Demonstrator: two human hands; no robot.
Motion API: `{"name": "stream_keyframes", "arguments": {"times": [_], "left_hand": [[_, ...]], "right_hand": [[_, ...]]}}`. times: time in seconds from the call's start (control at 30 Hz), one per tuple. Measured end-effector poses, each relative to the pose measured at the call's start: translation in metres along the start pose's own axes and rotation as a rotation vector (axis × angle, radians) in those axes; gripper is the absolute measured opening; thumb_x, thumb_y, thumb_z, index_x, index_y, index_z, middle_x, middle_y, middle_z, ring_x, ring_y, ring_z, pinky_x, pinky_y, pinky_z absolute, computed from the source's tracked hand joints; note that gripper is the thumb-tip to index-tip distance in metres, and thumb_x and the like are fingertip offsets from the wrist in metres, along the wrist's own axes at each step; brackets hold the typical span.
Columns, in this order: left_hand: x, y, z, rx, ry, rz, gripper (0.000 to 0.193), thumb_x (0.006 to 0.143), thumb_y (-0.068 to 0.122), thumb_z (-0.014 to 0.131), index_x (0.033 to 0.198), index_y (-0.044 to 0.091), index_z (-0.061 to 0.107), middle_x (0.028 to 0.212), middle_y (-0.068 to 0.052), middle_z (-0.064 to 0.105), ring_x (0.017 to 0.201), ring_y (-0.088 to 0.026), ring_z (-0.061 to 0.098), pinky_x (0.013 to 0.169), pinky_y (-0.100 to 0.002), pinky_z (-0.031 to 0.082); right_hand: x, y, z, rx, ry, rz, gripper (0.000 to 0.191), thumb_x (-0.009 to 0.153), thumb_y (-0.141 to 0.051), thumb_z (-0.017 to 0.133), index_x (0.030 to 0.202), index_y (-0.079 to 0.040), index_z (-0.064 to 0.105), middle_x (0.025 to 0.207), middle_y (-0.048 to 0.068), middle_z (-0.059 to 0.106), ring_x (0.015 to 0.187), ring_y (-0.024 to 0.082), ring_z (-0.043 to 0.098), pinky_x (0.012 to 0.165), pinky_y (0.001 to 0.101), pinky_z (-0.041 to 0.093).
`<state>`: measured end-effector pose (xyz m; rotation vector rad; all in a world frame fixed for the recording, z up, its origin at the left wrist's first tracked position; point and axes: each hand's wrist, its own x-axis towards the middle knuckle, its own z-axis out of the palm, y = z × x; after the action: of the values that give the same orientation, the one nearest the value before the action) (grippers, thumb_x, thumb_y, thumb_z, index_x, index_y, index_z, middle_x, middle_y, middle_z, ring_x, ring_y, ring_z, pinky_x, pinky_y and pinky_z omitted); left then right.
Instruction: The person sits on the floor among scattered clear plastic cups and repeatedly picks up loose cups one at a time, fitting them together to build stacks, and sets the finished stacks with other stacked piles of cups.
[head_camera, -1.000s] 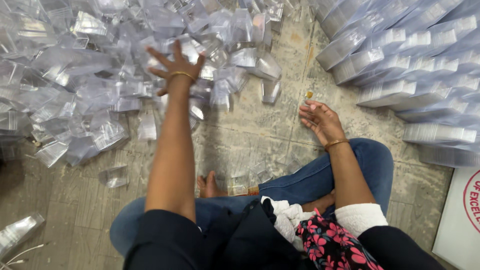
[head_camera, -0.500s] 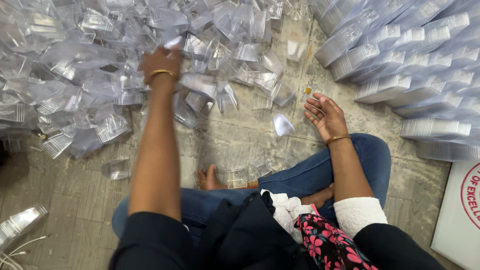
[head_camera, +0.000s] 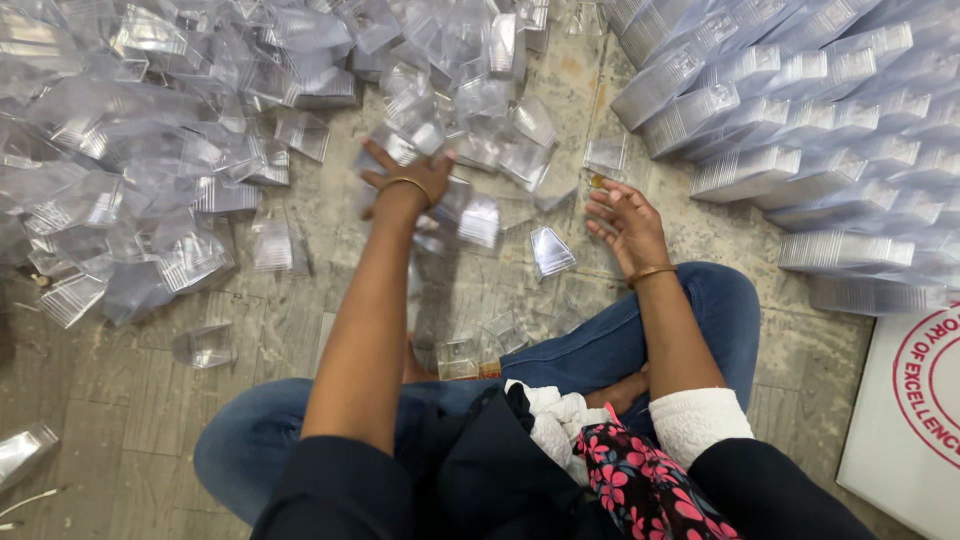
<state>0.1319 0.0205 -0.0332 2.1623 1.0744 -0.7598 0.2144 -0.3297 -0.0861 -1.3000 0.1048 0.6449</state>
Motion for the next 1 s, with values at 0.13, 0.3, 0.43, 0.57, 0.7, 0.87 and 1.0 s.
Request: {"name": "stream_keyframes", "arguments": {"times": [0.13,0.3,0.43,0.57,0.7,0.87,1.0], "left_hand": [[-0.013,-0.005,0.015,-0.052,0.027,0.254,0.079,0.091,0.077,0.035,0.154,0.031,0.042,0.163,-0.034,0.008,0.146,-0.057,0.015,0.118,-0.060,0.025],[-0.061,-0.067,0.006,-0.212,0.334,0.586,0.070,0.096,0.066,0.052,0.147,0.019,0.053,0.156,-0.039,0.028,0.147,-0.053,0.027,0.117,-0.053,0.030],[-0.115,-0.139,0.026,-0.395,0.407,0.660,0.053,0.100,0.046,0.061,0.143,0.016,0.057,0.149,-0.028,0.048,0.141,-0.046,0.045,0.115,-0.047,0.039],[-0.118,-0.147,0.066,-0.697,0.385,0.528,0.045,0.097,0.038,0.066,0.137,0.017,0.063,0.143,-0.015,0.064,0.128,-0.033,0.064,0.110,-0.038,0.051],[-0.098,-0.116,0.077,-0.648,0.590,0.763,0.060,0.095,0.032,0.076,0.147,0.013,0.053,0.146,-0.016,0.052,0.128,-0.034,0.057,0.101,-0.043,0.054],[-0.096,-0.078,0.065,-1.060,-0.161,0.488,0.057,0.086,0.033,0.077,0.136,0.019,0.054,0.135,-0.007,0.054,0.107,-0.024,0.066,0.078,-0.040,0.064],[-0.109,-0.077,0.057,-1.130,-0.266,0.475,0.045,0.086,0.033,0.079,0.122,0.010,0.064,0.124,-0.007,0.063,0.106,-0.020,0.069,0.075,-0.036,0.067]], "right_hand": [[-0.011,0.011,0.023,-0.393,0.060,-0.378,0.038,0.099,-0.019,0.070,0.134,-0.005,0.061,0.124,0.012,0.067,0.111,0.021,0.067,0.095,0.0354,0.056],[-0.023,0.027,0.091,-1.049,-0.131,-0.751,0.048,0.092,-0.018,0.076,0.135,-0.006,0.061,0.127,0.018,0.066,0.116,0.034,0.065,0.101,0.0404,0.051],[-0.001,0.034,0.152,-1.192,-0.162,-0.771,0.081,0.077,-0.029,0.086,0.141,0.003,0.049,0.125,0.026,0.057,0.118,0.045,0.054,0.101,0.0488,0.043],[0.010,0.023,0.173,-1.295,-0.185,-0.605,0.074,0.074,-0.030,0.087,0.136,-0.007,0.054,0.125,0.019,0.060,0.119,0.039,0.057,0.104,0.0502,0.042],[-0.020,-0.005,0.156,-1.177,-0.362,-0.803,0.070,0.078,-0.023,0.083,0.139,-0.008,0.054,0.131,0.018,0.057,0.126,0.040,0.055,0.110,0.0472,0.045],[-0.080,-0.027,0.149,-1.026,-0.623,-0.830,0.076,0.077,-0.019,0.084,0.144,-0.007,0.049,0.134,0.017,0.053,0.127,0.036,0.056,0.110,0.0446,0.046],[-0.097,-0.038,0.144,-0.910,-0.621,-0.774,0.081,0.079,-0.020,0.087,0.149,-0.005,0.047,0.139,0.014,0.053,0.128,0.030,0.057,0.107,0.0394,0.049]]}}
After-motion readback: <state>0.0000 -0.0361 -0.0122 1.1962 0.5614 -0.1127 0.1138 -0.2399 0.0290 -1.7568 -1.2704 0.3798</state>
